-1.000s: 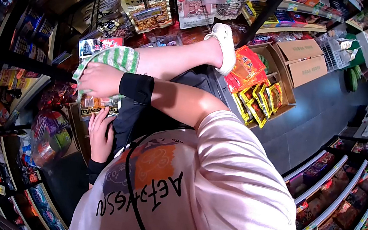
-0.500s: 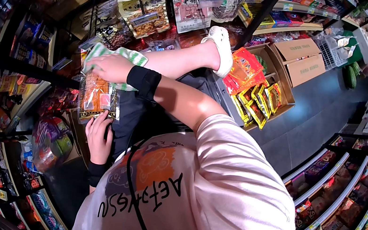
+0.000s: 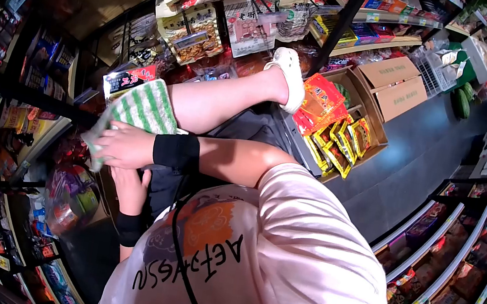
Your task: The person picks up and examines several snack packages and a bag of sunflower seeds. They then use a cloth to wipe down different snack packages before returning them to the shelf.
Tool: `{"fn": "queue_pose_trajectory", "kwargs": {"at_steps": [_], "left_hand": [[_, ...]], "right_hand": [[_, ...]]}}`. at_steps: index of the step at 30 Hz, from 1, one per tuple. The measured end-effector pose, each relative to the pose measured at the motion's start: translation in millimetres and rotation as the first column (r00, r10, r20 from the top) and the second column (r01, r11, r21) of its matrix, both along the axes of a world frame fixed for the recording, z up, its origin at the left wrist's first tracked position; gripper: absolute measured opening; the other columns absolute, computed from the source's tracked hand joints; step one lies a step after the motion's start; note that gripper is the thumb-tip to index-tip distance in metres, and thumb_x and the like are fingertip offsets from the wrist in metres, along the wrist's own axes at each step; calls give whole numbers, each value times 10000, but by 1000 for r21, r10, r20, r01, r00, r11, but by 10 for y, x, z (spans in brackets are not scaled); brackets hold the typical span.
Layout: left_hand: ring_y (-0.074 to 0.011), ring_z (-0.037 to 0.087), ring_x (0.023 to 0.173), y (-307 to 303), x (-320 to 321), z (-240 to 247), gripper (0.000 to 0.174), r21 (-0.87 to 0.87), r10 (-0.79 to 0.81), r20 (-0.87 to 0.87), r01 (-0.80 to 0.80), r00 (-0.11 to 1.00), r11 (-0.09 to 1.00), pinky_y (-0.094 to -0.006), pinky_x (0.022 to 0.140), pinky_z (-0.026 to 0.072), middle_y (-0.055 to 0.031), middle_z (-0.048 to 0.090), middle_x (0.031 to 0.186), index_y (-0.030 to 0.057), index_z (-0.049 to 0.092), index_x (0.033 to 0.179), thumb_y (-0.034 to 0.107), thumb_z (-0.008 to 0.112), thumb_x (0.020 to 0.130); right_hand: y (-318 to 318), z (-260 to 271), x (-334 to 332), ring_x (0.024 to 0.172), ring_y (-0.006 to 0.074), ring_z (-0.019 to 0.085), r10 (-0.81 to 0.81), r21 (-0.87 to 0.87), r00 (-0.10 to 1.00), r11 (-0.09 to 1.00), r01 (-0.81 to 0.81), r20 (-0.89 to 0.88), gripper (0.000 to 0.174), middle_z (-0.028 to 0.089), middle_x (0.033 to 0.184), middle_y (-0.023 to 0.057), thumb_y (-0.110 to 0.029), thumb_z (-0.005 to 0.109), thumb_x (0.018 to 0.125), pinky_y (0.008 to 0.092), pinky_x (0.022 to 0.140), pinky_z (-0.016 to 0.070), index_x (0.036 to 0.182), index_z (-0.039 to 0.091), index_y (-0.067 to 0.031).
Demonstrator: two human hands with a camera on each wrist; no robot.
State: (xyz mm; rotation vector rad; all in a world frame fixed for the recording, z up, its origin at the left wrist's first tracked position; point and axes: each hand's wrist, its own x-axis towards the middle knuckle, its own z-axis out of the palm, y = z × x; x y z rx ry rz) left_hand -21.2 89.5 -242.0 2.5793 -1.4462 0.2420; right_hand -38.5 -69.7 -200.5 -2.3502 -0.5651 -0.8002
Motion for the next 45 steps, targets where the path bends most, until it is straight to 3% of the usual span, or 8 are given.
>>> {"fn": "queue_pose_trajectory", "kwargs": {"at_steps": [13, 20, 24, 26, 28, 30, 34, 45], "left_hand": [[-360, 344, 1276, -210, -144, 370, 854, -109, 27, -64, -34, 998, 993, -462, 1045, 282, -209, 304, 1411, 80, 309, 1395, 139, 731, 655], [-378, 527, 1087, -190, -30, 577, 733, -198, 51, -227, -97, 973, 975, -399, 888, 444, -176, 462, 1306, 91, 357, 1369, 128, 699, 721], [-326, 576, 1039, -75, 194, 682, 336, -445, -16, -402, -180, 916, 877, -347, 875, 438, -183, 592, 1144, 19, 516, 1222, 196, 362, 983], [-277, 596, 944, 234, 556, 416, 383, -348, 123, -632, -422, 765, 837, -327, 832, 437, -169, 626, 1046, -26, 541, 1154, 251, 327, 998], [-154, 560, 887, 339, 597, 503, 439, -502, 77, -724, -600, 686, 623, -298, 785, 430, -92, 624, 958, -57, 571, 1047, 313, 337, 1005], [-135, 550, 894, 451, 627, 591, 467, -625, -12, -711, -624, 703, 469, -282, 807, 425, -78, 618, 963, -58, 566, 1049, 352, 347, 1000], [-167, 543, 1007, 475, 557, 819, 440, -715, -391, -642, -699, 660, -8, -308, 887, 422, -105, 541, 1158, -20, 436, 1238, 340, 350, 1000], [-113, 595, 815, 91, 654, 1339, 304, -722, -764, -479, -689, 432, 63, -224, 609, 459, -56, 609, 1057, 59, 462, 1207, 253, 449, 973]], "right_hand": [[-878, -414, 407, 976, 302, 578, -399, -96, 893, 917, 388, -209, 327, 628, 1031, 145, -284, 420, 920, 433, 886, 415, 1027, 640, -67], [-987, 282, -174, 836, 202, 607, -233, 834, 946, 456, 312, -226, 434, 657, 907, 132, -333, 390, 980, 314, 788, 447, 1001, 604, 44], [-839, 418, -317, 893, 142, 549, -149, 844, 971, 480, 238, -189, 400, 634, 995, 79, -288, 371, 999, 282, 846, 419, 1093, 556, 53], [-632, 288, -490, 970, 200, 552, -394, 295, 892, 845, 447, -222, 333, 603, 1077, 124, -220, 447, 944, 316, 875, 419, 1137, 538, 36], [-365, 225, -558, 1047, 258, 556, -557, -357, 830, 773, 524, 14, 338, 572, 1159, 169, -152, 522, 890, 351, 905, 420, 1182, 520, 19], [-112, 614, -433, 1141, 335, 506, 70, 324, 987, 946, -19, -147, 450, 521, 1225, 219, -138, 577, 824, 391, 953, 406, 1248, 490, -14], [56, 342, -295, 1197, 358, 461, 180, -51, 896, 974, -219, -407, 520, 501, 1257, 221, -303, 564, 863, 410, 1007, 371, 1289, 457, -25], [-174, 1480, 31, 1156, 206, 469, 450, 618, 813, 772, -145, -371, 630, 413, 1362, 153, -124, 530, 897, 351, 992, 373, 1443, 219, -73]]}}
